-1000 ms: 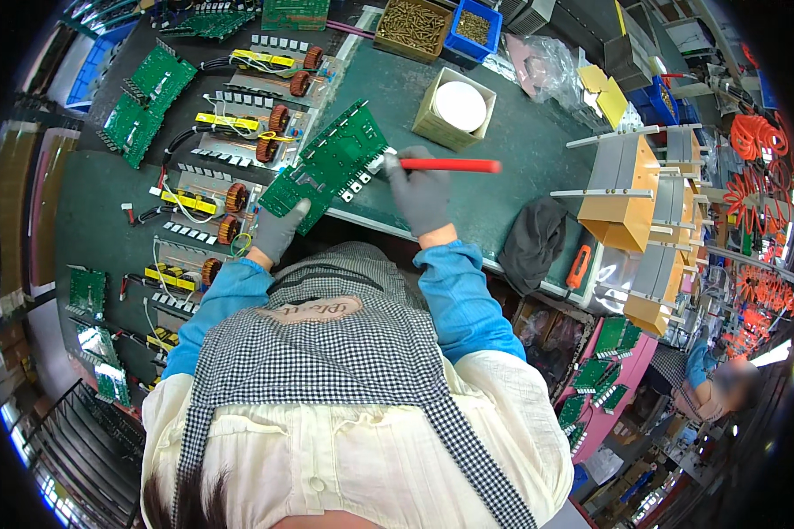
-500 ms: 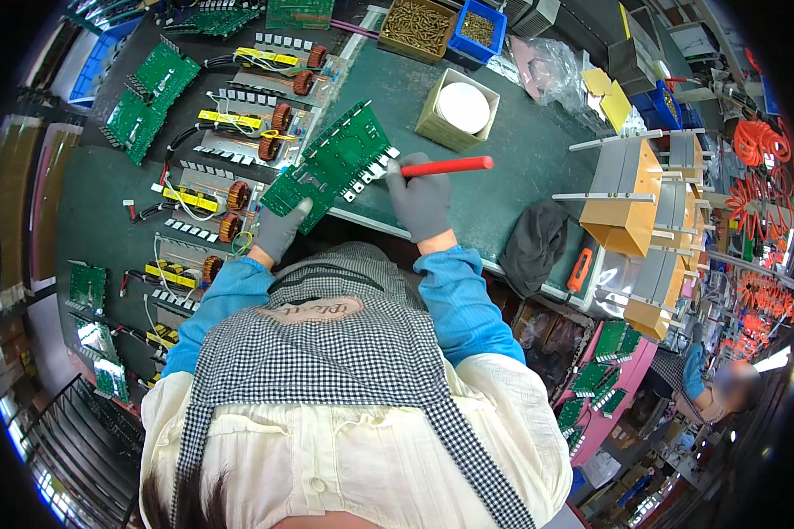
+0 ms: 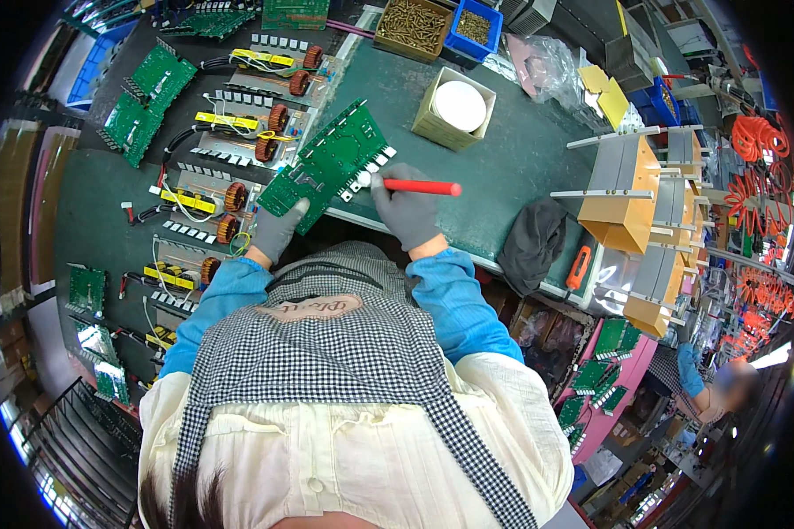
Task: Applying white paste to components on green circuit boards using a brush.
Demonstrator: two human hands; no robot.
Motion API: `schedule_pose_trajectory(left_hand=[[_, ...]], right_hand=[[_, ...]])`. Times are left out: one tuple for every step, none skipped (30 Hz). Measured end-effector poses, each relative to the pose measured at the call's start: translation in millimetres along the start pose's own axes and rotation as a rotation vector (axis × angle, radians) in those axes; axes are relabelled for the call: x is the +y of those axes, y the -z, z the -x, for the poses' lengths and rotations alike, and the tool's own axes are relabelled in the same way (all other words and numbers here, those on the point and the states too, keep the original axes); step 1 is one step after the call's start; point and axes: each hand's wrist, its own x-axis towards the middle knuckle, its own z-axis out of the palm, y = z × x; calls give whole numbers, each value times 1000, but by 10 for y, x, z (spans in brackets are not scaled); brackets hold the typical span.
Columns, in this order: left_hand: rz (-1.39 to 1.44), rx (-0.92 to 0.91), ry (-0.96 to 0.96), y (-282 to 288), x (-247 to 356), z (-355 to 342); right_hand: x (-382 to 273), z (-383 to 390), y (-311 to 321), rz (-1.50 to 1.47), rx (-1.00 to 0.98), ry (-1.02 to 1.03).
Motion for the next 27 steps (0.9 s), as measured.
schedule_pose_trajectory(left_hand=[[-20,11,-12,4,-24,-5],[-39,21,-24,12,-41,-9],[-38,5,-31,11,-34,-11],[16,8,-33,15,-15,-14],[71,10,-36,-1,1,-35],[78,-2,-45,-42,43,-53],[116,14,21,-59,102,-45],[154,30,87,-81,165,-50],[156,29,79,-152,251,-49],[156,26,75,-221,276,-67],[165,28,71,-290,294,-93],[174,30,66,-331,307,-122],[185,9,45,-348,253,-170],[185,7,42,-345,207,-203],[155,15,41,-332,160,-228],[126,20,41,-334,152,-249],[128,21,40,-338,141,-263],[107,24,39,-328,142,-266],[86,27,39,-318,143,-272],[86,32,38,-311,122,-285],[70,40,36,-315,101,-288],[53,47,36,-310,81,-290],[55,53,36,-288,67,-299],[68,39,62,-285,96,-316],[81,25,89,-285,110,-322],[82,23,91,-289,102,-310],[78,39,88,-289,98,-307]], right_hand=[[-34,5,61,32,-9,-45],[-70,-19,103,36,-4,-44],[-94,-57,183,-62,42,-121],[-117,-139,282,-159,86,-188],[-154,-221,416,-137,146,-220],[-143,-335,561,-127,157,-213],[-97,-444,704,-172,254,-163],[-23,-549,840,-217,349,-111],[74,-643,977,-213,356,-110],[194,-753,1110,-59,329,-8],[293,-862,1191,95,299,94],[387,-944,1208,95,303,97],[502,-1005,1205,146,227,149],[610,-1055,1180,196,151,199],[715,-1096,1112,252,103,191],[773,-1139,1062,253,102,195],[819,-1177,1015,342,79,209],[858,-1202,961,427,55,225],[895,-1209,952,472,106,237],[926,-1195,968,468,105,240],[923,-1158,995,455,139,239],[919,-1122,1014,443,173,237],[923,-1098,1015,463,177,243],[922,-1074,1020,464,176,243],[919,-1049,1025,467,197,258],[910,-1019,1031,470,219,273],[894,-1003,1033,470,219,273]])
